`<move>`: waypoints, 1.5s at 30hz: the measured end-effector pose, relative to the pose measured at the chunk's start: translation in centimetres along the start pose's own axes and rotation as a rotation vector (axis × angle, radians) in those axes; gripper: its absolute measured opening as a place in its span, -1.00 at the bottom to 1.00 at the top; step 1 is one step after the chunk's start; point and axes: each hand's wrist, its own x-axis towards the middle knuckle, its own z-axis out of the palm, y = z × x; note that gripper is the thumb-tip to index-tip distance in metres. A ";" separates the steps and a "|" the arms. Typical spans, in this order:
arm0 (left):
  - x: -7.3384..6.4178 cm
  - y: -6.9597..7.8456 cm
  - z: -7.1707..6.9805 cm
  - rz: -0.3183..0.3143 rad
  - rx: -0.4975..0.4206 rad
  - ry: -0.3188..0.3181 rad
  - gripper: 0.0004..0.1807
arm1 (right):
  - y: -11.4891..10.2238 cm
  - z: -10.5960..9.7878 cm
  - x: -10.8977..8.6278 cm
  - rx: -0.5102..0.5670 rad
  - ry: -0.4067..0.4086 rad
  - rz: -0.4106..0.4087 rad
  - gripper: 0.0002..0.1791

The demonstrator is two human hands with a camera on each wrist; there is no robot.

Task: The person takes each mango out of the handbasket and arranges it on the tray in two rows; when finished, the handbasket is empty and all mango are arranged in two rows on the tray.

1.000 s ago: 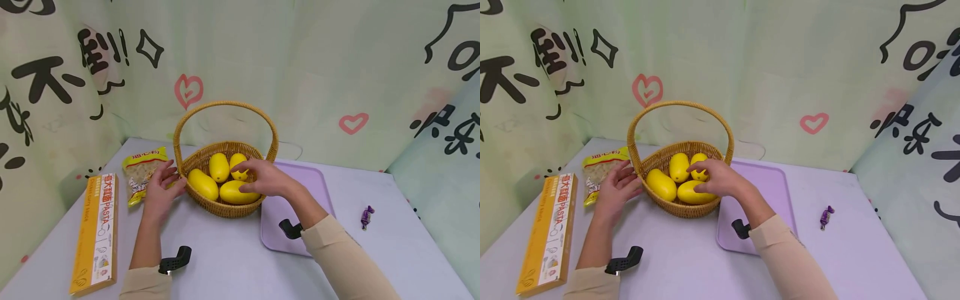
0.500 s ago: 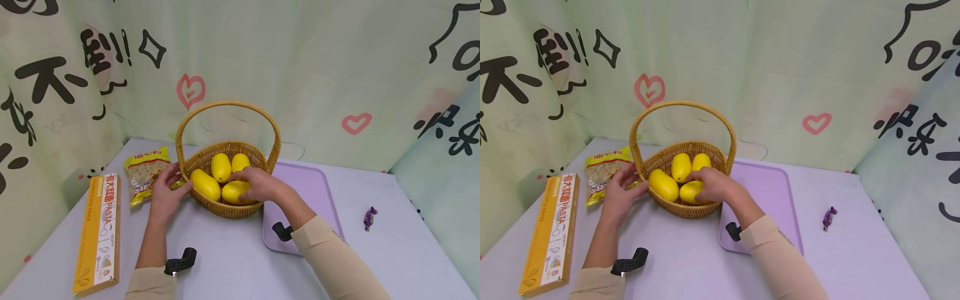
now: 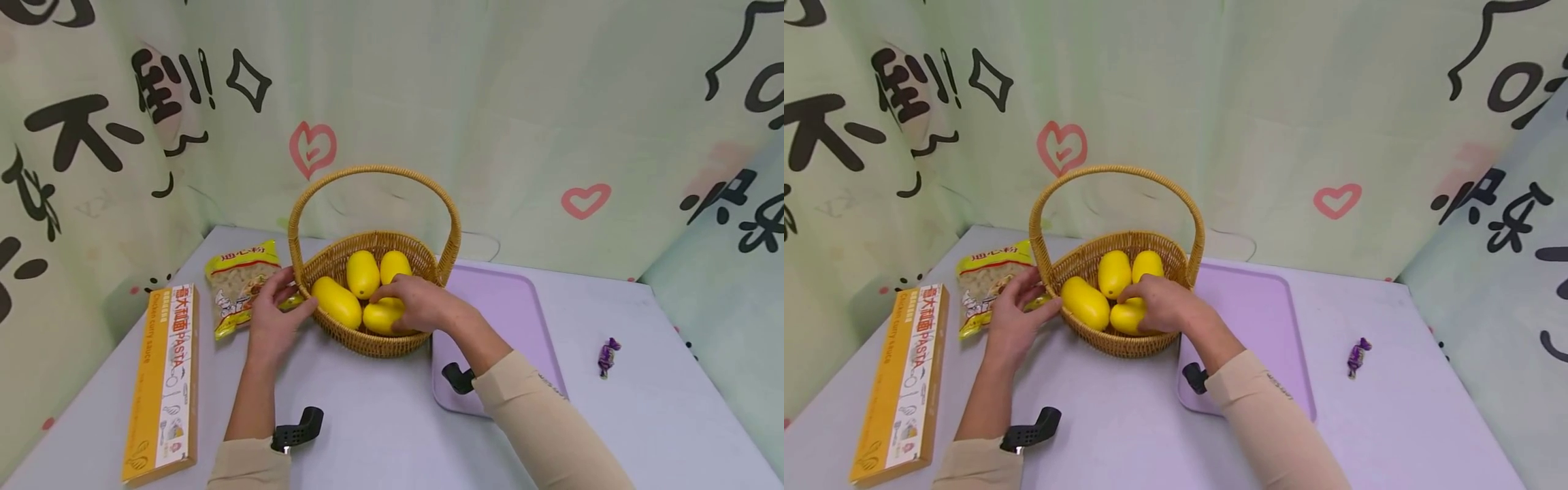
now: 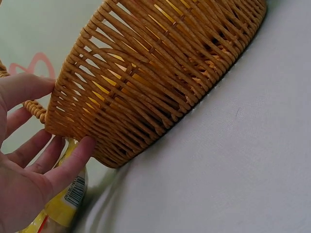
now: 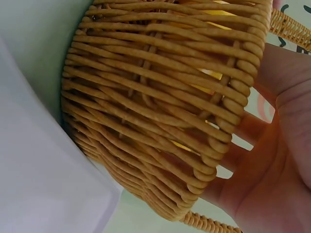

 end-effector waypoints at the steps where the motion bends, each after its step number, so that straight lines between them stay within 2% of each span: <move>1: 0.0 0.1 0.0 0.000 0.000 0.001 -0.23 | 0.0 -0.1 0.0 0.004 0.001 0.000 -0.45; 8: -0.1 0.3 -0.2 -0.009 0.012 0.008 -0.24 | -0.2 -1.1 -0.6 0.015 0.028 -0.047 -0.40; 14: -0.1 0.1 -0.1 0.009 -0.002 -0.002 -0.24 | -0.5 -2.1 -1.4 0.035 0.057 -0.060 -0.34; 21: -0.3 -0.1 0.2 0.000 -0.010 -0.009 -0.24 | -0.6 -2.5 -2.3 0.011 0.084 -0.083 -0.27; 26: -0.4 0.1 0.2 0.002 -0.012 -0.006 -0.25 | -0.6 -3.1 -3.0 -0.007 0.123 -0.106 -0.29; 37: -0.3 0.2 0.2 -0.006 -0.014 -0.008 -0.24 | -0.5 -4.4 -4.8 0.006 0.127 -0.089 -0.34; 45: -0.4 0.3 0.2 -0.014 -0.007 0.000 -0.24 | 0.1 -4.6 -6.6 0.027 0.134 -0.090 -0.33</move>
